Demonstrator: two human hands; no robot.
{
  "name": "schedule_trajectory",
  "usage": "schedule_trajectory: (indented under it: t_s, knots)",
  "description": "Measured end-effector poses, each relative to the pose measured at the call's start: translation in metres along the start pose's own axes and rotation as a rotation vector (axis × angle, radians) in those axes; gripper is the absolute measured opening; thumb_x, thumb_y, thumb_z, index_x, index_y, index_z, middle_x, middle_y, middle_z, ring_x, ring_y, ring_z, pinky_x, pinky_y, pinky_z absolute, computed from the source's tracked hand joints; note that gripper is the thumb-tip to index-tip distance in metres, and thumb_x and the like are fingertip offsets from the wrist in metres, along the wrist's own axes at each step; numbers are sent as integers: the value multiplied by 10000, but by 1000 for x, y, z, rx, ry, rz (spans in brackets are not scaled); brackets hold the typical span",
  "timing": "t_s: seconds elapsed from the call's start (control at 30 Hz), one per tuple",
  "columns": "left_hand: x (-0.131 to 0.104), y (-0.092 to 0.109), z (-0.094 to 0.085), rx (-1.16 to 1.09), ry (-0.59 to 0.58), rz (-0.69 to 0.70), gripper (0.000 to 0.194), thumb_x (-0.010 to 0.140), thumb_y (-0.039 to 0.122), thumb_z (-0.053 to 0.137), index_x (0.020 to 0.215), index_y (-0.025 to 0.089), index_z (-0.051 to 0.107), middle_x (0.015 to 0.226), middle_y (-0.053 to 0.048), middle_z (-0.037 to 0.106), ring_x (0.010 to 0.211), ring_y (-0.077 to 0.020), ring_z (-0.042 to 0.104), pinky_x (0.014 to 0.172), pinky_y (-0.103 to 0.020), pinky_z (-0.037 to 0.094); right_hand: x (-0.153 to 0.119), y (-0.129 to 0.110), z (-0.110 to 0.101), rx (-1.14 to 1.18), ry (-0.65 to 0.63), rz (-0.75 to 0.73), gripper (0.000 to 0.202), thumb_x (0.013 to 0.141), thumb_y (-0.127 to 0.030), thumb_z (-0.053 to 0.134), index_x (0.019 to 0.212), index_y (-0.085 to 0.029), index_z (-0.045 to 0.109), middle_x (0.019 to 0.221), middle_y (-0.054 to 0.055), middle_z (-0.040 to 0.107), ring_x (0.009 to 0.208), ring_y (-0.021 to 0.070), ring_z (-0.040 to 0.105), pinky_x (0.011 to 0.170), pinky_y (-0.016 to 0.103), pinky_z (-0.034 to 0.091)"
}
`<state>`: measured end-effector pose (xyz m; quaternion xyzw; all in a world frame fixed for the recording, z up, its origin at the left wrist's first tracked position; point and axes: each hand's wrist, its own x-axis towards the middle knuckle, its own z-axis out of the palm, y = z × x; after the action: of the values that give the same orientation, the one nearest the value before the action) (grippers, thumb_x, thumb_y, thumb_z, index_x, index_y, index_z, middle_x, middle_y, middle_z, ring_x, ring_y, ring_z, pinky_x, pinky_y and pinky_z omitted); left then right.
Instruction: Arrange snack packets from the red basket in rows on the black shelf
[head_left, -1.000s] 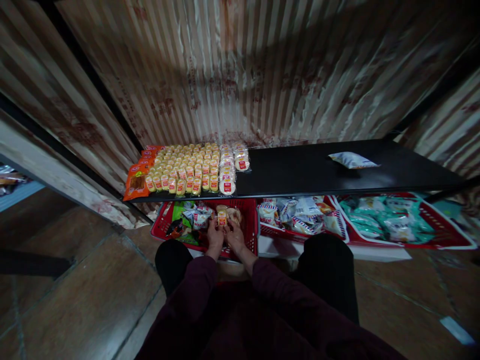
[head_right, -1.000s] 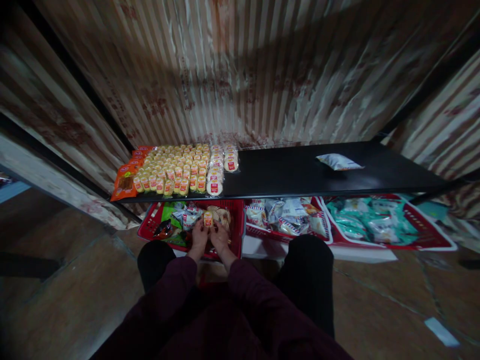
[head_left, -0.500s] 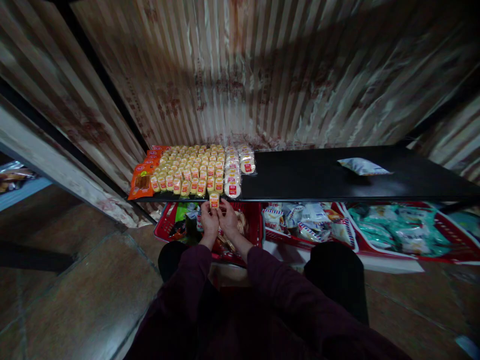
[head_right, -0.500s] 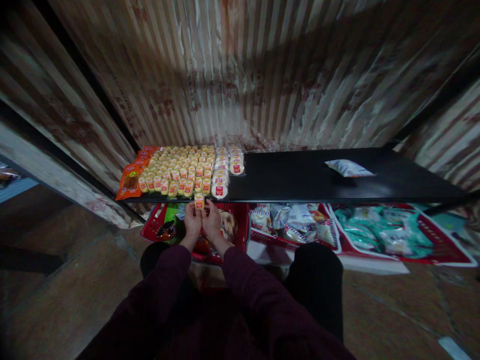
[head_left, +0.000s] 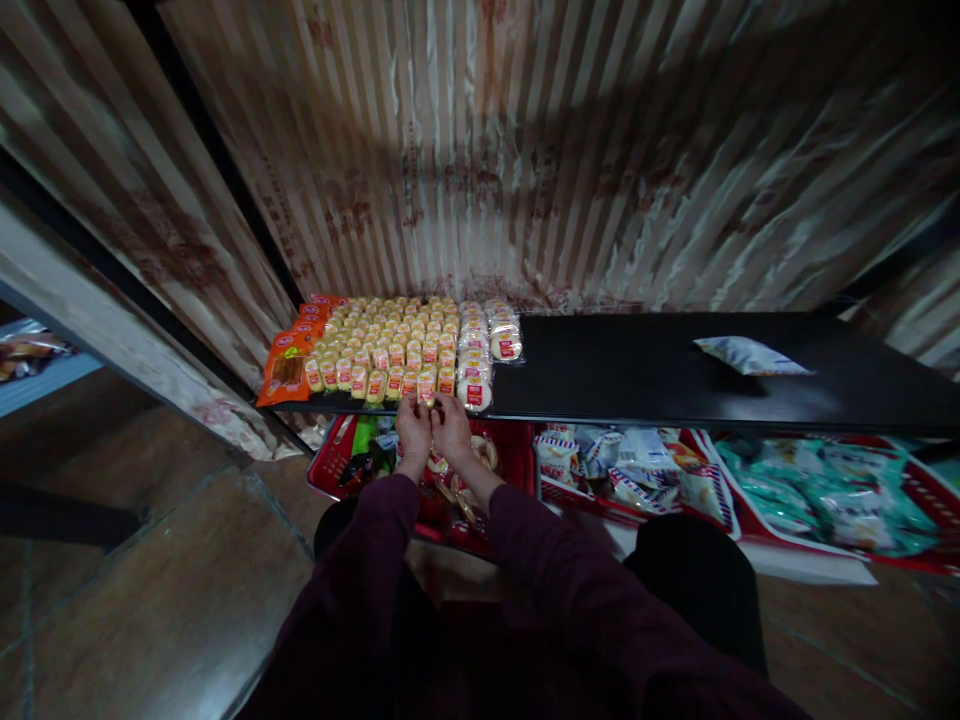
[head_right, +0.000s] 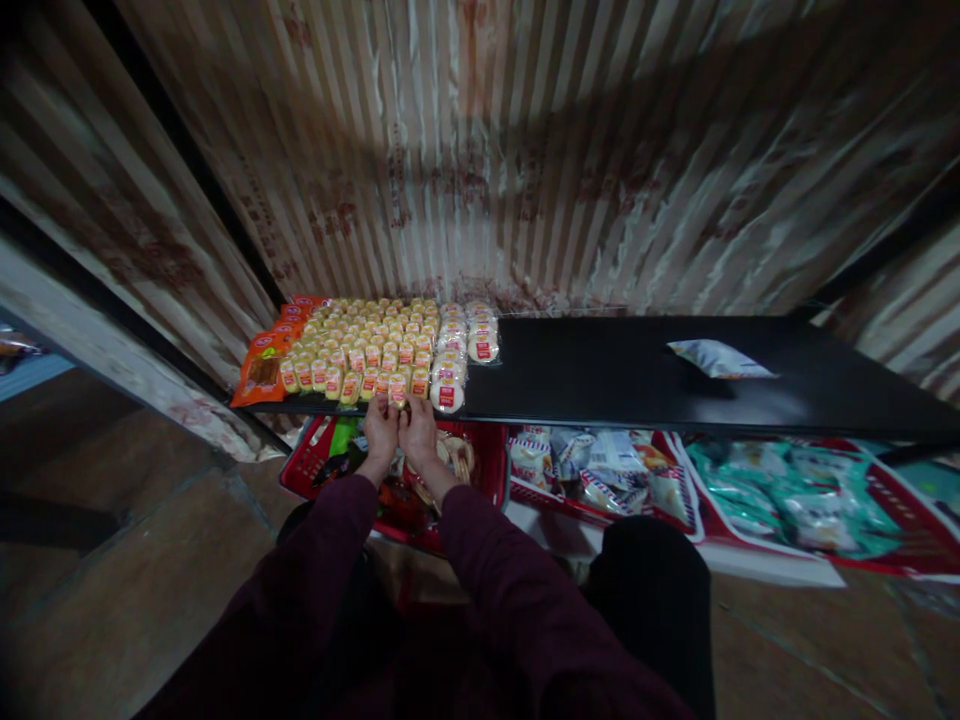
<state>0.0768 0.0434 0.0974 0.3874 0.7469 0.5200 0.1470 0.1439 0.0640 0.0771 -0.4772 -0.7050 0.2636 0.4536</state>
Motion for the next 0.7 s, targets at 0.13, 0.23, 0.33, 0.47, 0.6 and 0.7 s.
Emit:
schedule_trajectory:
  t_s: [0.13, 0.23, 0.33, 0.47, 0.6, 0.7]
  knots:
    - [1, 7, -1, 201, -42, -7, 218, 853, 200, 518, 1056, 170, 590, 980, -73, 684, 843, -176, 636, 766, -288, 471, 3, 10, 1, -10, 3, -5, 479, 737, -54, 423, 1177, -147, 587, 1090, 110, 603, 991, 213, 551, 935, 368, 471]
    - [1, 12, -1, 347, -65, -6, 265, 873, 247, 511, 1119, 181, 584, 1028, -89, 678, 855, -192, 642, 734, -290, 467, 4, 18, 2, -3, 16, -13, 459, 730, -59, 429, 1138, -163, 614, 1072, 103, 608, 991, 213, 555, 939, 386, 477]
    - [1, 14, 0, 423, -72, 41, 303, 881, 227, 492, 1170, 179, 566, 1090, -108, 641, 864, -190, 638, 697, -276, 468, 3, 25, 5, 16, 33, -30, 452, 718, -50, 435, 1110, -164, 631, 1047, 106, 617, 980, 210, 564, 921, 388, 492]
    - [3, 12, 2, 465, -58, 123, 366, 881, 189, 473, 1243, 189, 531, 1165, -116, 559, 842, -171, 624, 652, -256, 471, 3, 31, 6, 5, 13, -49, 484, 701, -29, 443, 1125, -176, 626, 1048, 98, 623, 979, 198, 571, 920, 371, 494]
    - [4, 8, 4, 451, -94, 200, 349, 899, 172, 438, 1224, 192, 563, 1135, -111, 527, 806, -150, 609, 651, -244, 475, 3, 29, -1, -25, -17, -58, 472, 724, -25, 432, 1126, -175, 628, 1060, 100, 625, 992, 190, 574, 924, 356, 493]
    - [3, 4, 5, 453, -85, 260, 331, 913, 201, 431, 1209, 185, 578, 1144, -115, 512, 842, -155, 609, 679, -249, 489, 3, 23, -11, -88, -41, -87, 463, 745, -39, 438, 1144, -181, 627, 1114, 106, 611, 1047, 195, 564, 952, 359, 482]
